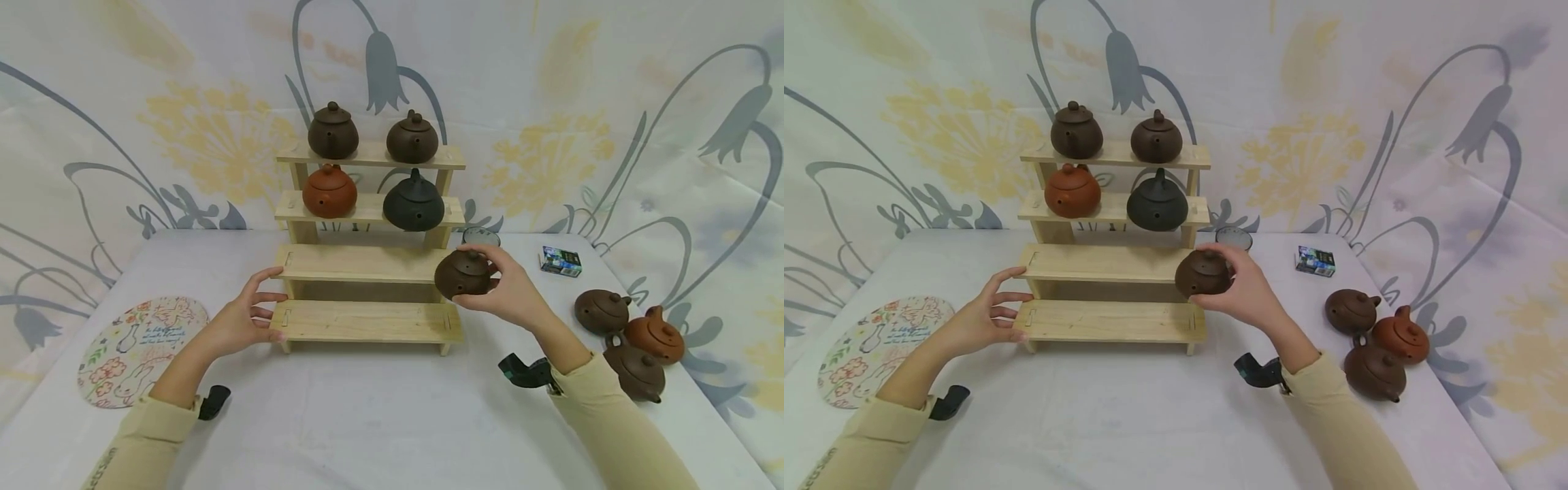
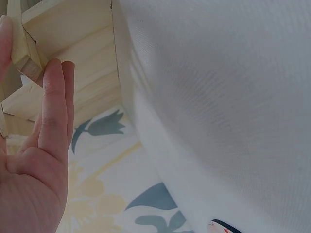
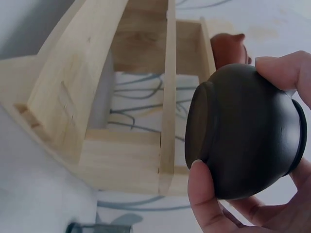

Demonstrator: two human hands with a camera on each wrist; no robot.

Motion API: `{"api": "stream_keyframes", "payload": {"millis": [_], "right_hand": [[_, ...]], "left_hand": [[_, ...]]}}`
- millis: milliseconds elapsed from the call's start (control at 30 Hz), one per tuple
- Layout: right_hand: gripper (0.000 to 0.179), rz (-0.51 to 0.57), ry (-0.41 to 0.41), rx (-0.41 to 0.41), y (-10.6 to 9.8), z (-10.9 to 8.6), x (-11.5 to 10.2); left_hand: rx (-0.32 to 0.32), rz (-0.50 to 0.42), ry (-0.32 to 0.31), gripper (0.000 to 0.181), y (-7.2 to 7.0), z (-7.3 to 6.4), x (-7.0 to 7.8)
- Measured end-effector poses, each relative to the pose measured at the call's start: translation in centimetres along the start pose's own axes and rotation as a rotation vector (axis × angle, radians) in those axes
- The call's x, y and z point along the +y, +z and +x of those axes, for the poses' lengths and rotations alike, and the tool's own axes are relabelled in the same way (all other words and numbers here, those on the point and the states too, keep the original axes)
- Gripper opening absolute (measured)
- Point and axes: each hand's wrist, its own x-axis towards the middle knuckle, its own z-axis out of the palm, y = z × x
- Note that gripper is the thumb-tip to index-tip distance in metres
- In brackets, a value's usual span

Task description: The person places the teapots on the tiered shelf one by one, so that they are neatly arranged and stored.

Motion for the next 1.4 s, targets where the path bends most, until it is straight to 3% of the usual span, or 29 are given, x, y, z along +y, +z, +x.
{"api": "stream_keyframes", "payload": {"millis": [500,767,1400], "right_hand": [[0.068,0.003,-0.129,-0.053,4.3,3.2,-2.2],[0.066,0.058,-0.184,-0.081,6.8,5.4,-3.0],[0.068,0.089,-0.205,-0.111,11.7,9.6,-4.7]], "left_hand": [[-0.002,-0.001,0.009,0.104,0.0,0.0,-0.1],[-0.005,-0.002,0.014,0.104,0.0,0.1,-0.1],[-0.005,0.009,0.014,0.104,-0.1,0.0,-0.1]]}}
